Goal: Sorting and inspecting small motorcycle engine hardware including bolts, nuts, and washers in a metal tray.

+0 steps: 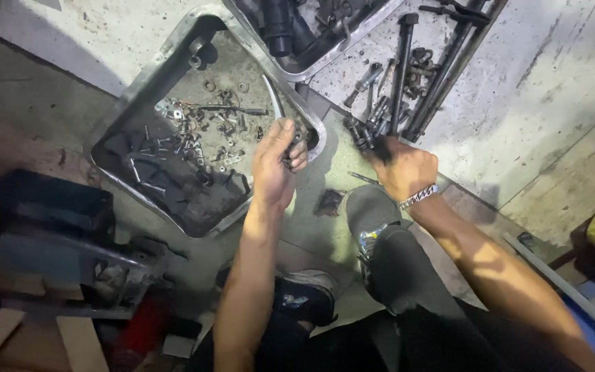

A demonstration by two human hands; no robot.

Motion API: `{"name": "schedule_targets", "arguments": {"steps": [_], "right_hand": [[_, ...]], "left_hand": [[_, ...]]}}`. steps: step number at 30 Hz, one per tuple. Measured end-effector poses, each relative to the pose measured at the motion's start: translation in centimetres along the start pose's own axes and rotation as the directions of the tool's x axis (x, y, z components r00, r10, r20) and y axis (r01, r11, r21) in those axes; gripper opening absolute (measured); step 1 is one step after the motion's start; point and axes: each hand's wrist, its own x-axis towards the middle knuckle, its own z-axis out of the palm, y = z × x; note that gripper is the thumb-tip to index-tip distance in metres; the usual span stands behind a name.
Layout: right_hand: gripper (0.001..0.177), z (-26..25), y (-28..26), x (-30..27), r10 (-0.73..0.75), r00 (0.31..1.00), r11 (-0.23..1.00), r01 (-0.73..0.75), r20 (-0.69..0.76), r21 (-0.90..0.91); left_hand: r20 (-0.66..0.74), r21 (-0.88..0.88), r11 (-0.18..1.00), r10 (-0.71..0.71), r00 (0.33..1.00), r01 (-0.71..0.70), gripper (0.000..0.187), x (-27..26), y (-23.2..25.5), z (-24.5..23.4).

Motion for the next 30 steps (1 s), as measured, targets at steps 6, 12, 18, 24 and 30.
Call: {"name": "schedule_targets", "arguments": {"steps": [6, 12, 18, 24, 30], "right_hand": [[0.036, 0.0, -0.1, 0.3, 0.102, 0.993, 0.953, -0.114, 0.060, 0.282], [0.024, -2.4, 0.4, -0.2, -0.033, 0.993, 0.621, -0.070, 0.116, 0.780], [0.019, -4.8, -0.1, -1.5, -0.277, 0.927, 0.054, -0.250, 0.255, 0.967], [0.026, -7.6, -0.9, -1.5, -0.439, 0.852, 0.248, -0.189, 0.284, 0.950], [0.027, -11.5, -3.4, -2.1, -0.390, 0.863, 0.435, -0.135, 0.322, 0.890]], "left_hand": [[0.000, 0.076, 0.996, 0.052, 0.999, -0.052, 0.017, -0.2, -1.0, -0.5], [0.007, 0.127, 0.992, 0.021, 1.000, -0.022, 0.018, -0.9, -1.1, -0.4], [0.058, 0.118, 0.988, -0.103, 0.993, 0.095, 0.025, -2.1, -1.9, 0.2], [0.117, 0.024, 0.984, -0.179, 0.977, 0.177, 0.029, -3.1, -1.0, 1.6], [0.163, 0.166, 0.986, -0.036, 0.986, 0.009, 0.024, -3.6, -1.8, 1.5]]}}
